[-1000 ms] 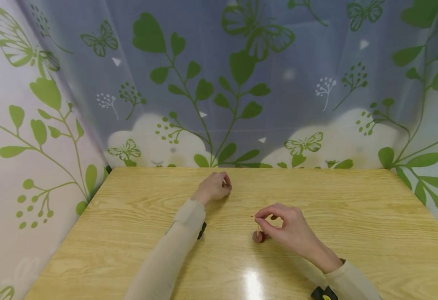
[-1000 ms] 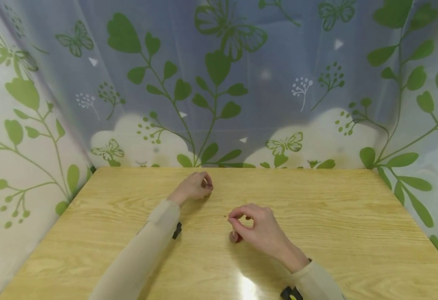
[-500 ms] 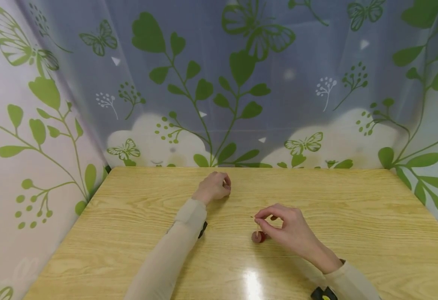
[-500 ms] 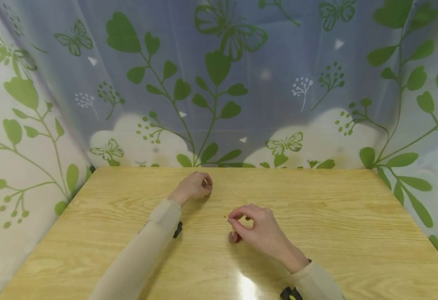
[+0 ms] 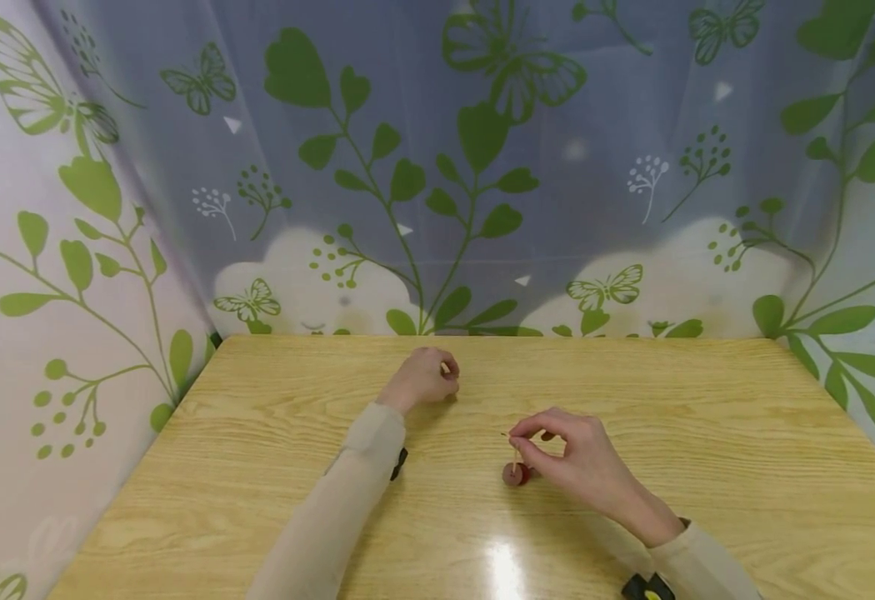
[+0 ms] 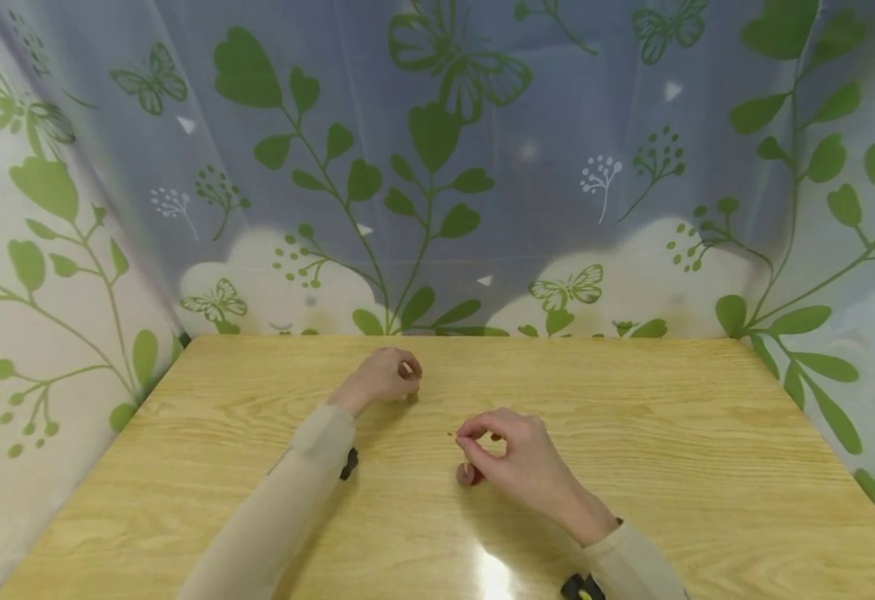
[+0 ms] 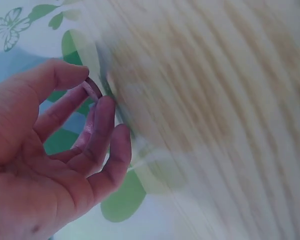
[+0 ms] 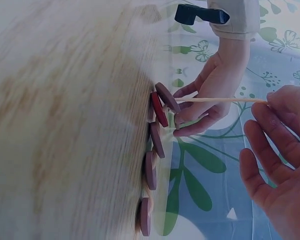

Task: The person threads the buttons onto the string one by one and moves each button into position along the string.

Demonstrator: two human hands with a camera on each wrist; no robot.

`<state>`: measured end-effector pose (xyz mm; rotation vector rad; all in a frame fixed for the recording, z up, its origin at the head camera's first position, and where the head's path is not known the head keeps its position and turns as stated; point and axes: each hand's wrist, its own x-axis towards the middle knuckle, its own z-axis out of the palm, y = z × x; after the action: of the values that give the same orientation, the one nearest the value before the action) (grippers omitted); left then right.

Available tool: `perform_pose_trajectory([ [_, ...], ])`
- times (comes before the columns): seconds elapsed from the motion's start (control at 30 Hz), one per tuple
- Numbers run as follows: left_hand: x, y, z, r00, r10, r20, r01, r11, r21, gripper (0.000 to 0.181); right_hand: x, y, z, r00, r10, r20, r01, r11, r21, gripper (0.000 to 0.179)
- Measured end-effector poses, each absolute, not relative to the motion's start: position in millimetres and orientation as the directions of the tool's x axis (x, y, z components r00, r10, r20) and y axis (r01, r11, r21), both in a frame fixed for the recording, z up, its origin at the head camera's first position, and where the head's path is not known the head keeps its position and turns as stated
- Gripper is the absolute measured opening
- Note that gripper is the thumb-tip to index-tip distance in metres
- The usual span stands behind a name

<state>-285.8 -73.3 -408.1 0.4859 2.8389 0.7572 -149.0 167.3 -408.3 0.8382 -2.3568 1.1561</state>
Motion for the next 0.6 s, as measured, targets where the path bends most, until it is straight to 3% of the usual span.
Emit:
perform_pose_trajectory([
  [0.6,-264.8,-95.4,-400.3,-0.915,0.396,0.075,0.338,0.652,0.679,0.022,-148.9,168.6,-411.2,-0.752,-0.332,0.569,-0.653,0.491,-0.577,0.02],
])
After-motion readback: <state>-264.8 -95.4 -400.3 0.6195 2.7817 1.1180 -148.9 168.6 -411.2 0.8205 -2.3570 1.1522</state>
